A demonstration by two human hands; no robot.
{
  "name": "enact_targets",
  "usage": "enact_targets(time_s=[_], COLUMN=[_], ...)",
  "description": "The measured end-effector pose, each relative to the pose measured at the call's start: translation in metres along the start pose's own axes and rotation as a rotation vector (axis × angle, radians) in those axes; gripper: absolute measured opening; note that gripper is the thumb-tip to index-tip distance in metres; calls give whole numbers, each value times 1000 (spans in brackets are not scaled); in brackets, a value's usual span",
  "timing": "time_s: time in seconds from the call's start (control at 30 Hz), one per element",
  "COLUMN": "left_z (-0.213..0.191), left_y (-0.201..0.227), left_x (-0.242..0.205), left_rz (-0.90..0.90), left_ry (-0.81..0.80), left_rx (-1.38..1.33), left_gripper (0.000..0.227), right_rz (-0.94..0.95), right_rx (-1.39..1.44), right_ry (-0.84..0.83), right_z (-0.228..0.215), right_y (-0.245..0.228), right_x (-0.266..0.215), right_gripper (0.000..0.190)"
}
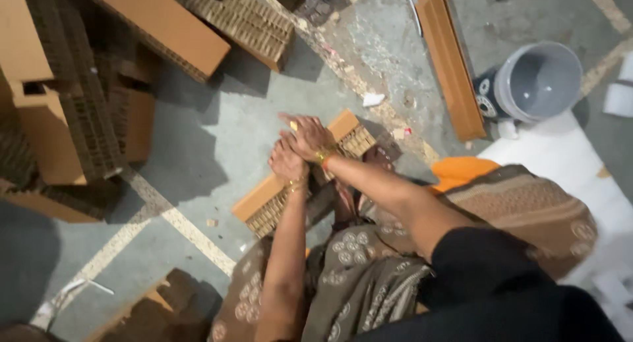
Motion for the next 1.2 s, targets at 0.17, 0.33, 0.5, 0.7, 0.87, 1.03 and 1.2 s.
enact_targets(time_s=[0.17,0.33,0.5,0.7,0.87,1.03,1.2], left_z=[3,-12,-70,-102,-52,-25,-53], left_y=[-4,-16,-117,-190,-81,-15,-109], left_x=[9,3,-26,-58,-24,-14,-13], left_rz=[-23,-155,-401,-667,-155,-225,-429], left_ry=[-75,-47,22,-68,-19,-136,-339], left_rx=[108,118,175,163,146,-3,158], left_gripper=[52,43,46,48,43,47,47], right_rz=[-1,99,270,163,63,-97,-10], right_rx=[-121,-340,-320,-538,-628,-472,-437], right_ry=[-127,-280,-312,-275,-565,-405,-359], right_z=[-2,-22,-34,-49,5,17,-11], right_y=[-5,20,84,89,38,6,63], right_x=[16,18,13,0,-8,-12,2], right_gripper=[49,54,56,44,41,46,52])
Point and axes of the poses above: each hand's wrist, its own x-axis towards the middle knuckle, its own z-axis out of the palm, y = z × x, the point moved 7 cm from there along x, towards the middle knuckle, and after that the axes turned 2 degrees about -x, right-handed, at the moved point
